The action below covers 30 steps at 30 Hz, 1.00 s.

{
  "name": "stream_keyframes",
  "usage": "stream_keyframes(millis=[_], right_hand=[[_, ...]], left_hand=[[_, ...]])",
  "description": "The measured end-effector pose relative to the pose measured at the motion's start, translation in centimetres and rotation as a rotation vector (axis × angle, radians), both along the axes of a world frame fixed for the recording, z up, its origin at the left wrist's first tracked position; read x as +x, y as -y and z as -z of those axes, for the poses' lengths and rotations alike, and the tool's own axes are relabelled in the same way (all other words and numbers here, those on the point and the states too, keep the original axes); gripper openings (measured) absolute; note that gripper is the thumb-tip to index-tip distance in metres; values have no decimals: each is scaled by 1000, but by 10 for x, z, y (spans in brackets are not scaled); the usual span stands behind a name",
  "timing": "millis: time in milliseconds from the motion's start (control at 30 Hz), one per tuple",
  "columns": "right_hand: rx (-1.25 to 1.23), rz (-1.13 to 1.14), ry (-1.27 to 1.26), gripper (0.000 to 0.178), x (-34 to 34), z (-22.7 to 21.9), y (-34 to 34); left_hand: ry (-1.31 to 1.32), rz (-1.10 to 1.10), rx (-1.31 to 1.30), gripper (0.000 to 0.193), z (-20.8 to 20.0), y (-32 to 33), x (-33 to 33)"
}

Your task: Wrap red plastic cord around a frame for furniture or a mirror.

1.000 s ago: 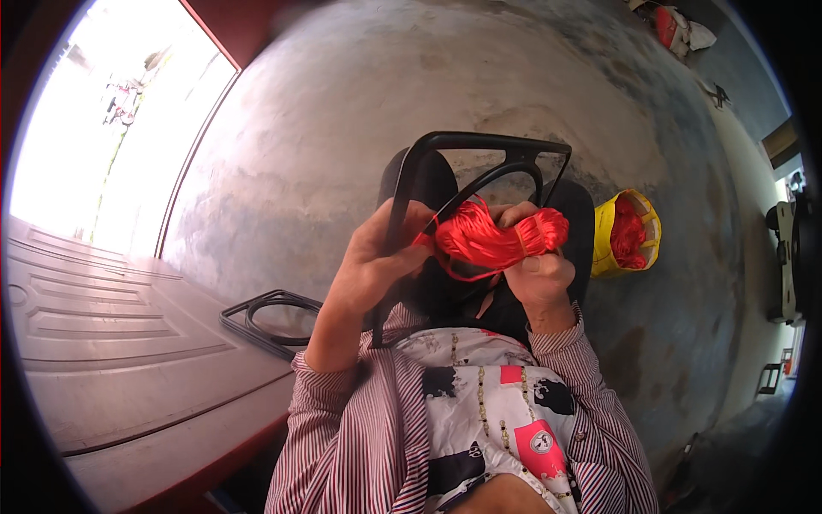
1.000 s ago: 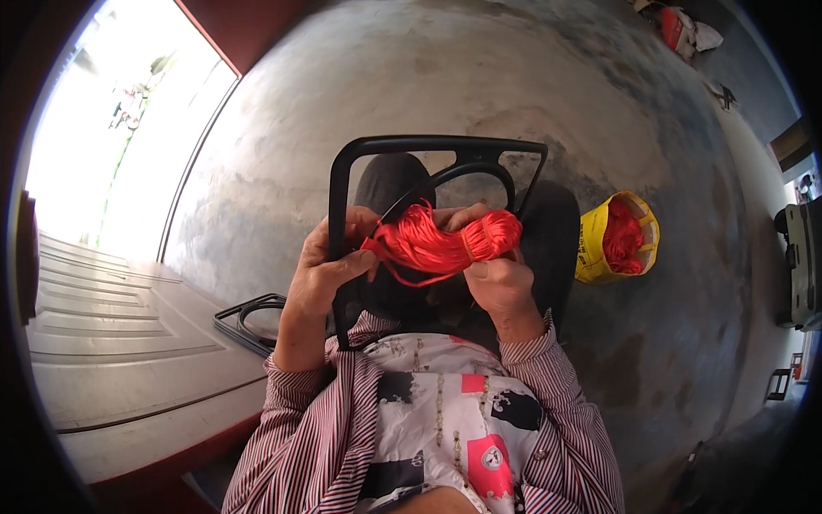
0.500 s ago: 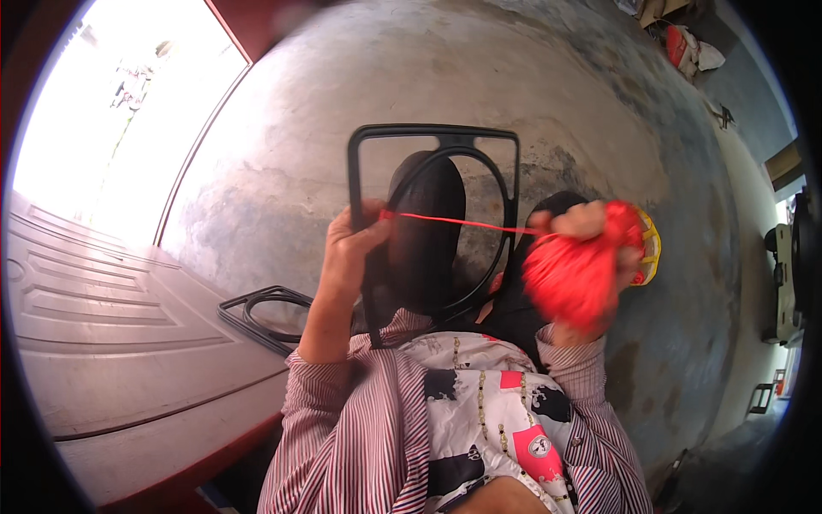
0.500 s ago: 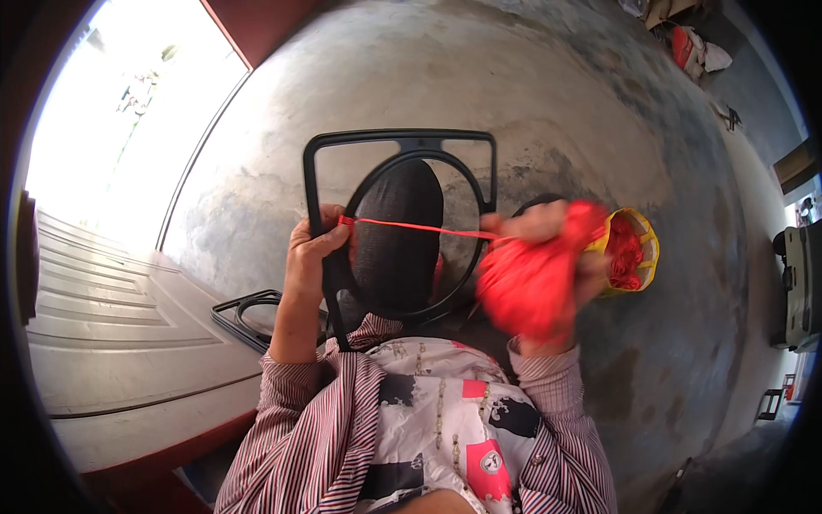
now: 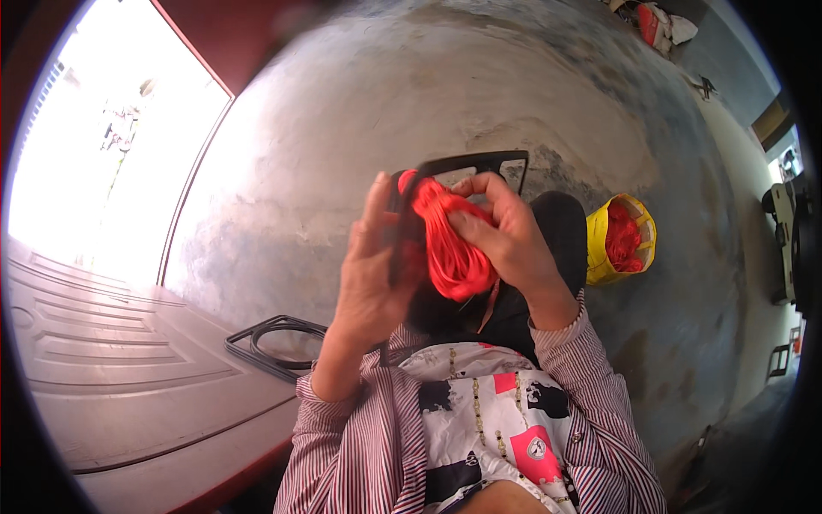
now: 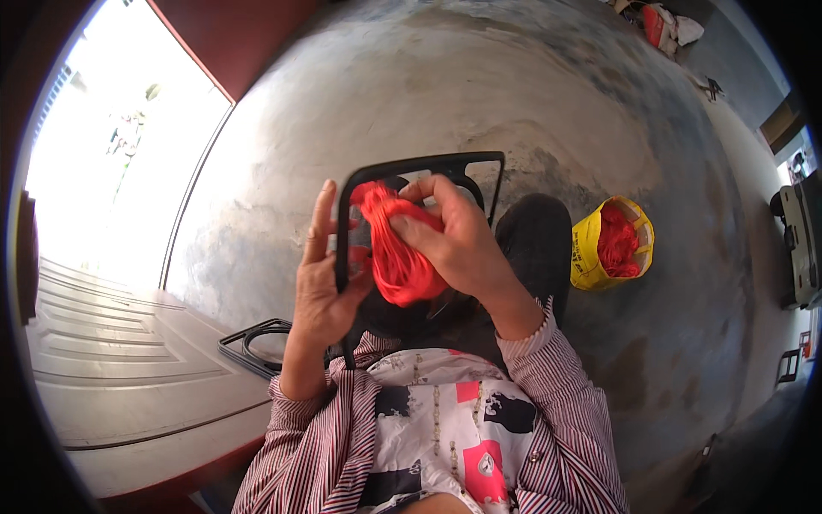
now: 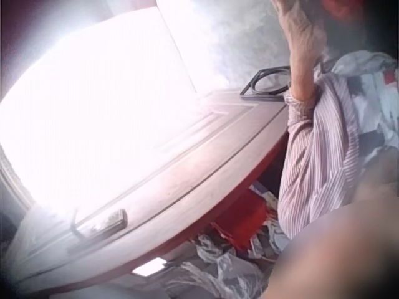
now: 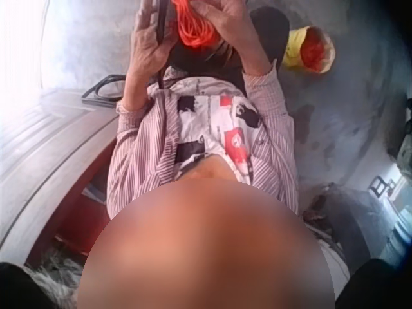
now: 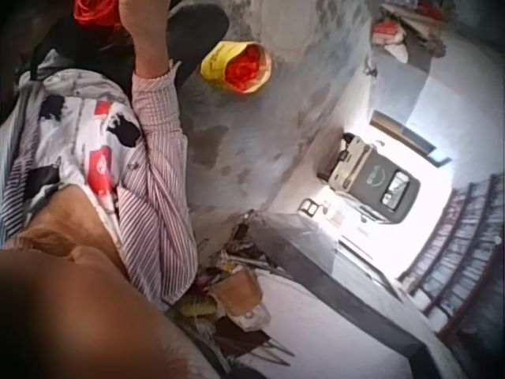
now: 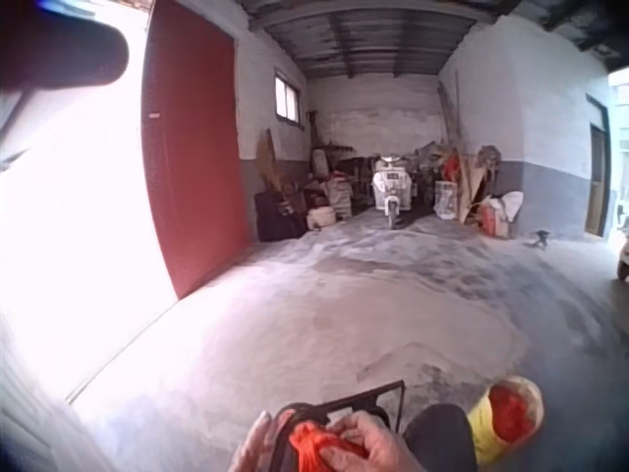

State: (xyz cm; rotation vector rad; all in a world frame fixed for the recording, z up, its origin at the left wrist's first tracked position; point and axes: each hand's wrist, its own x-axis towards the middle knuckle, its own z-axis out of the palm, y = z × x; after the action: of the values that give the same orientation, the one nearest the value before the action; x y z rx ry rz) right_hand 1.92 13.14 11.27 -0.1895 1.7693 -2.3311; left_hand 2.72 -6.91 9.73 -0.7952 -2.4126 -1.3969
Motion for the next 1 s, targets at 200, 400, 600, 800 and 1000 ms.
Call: stream_keyframes(millis=[200,400,600,800,1000], right_hand=[[-259,-14,-42,21,1,26,-8],[-631,193,398,28,9,38,23],[-1090,-43,254,27,-22,72,-1],[-303,123,121,36,26,101,-52],[-829,-81,-343,43,71,44,-68]], left_hand=[[65,242,191,45,11,4,-13],[329,466,483,50,12,0,-4],[257,398,409,20,7,-3,-6],[222,154,396,14,15,13,-6],[665,75,615,15,27,27,-9]])
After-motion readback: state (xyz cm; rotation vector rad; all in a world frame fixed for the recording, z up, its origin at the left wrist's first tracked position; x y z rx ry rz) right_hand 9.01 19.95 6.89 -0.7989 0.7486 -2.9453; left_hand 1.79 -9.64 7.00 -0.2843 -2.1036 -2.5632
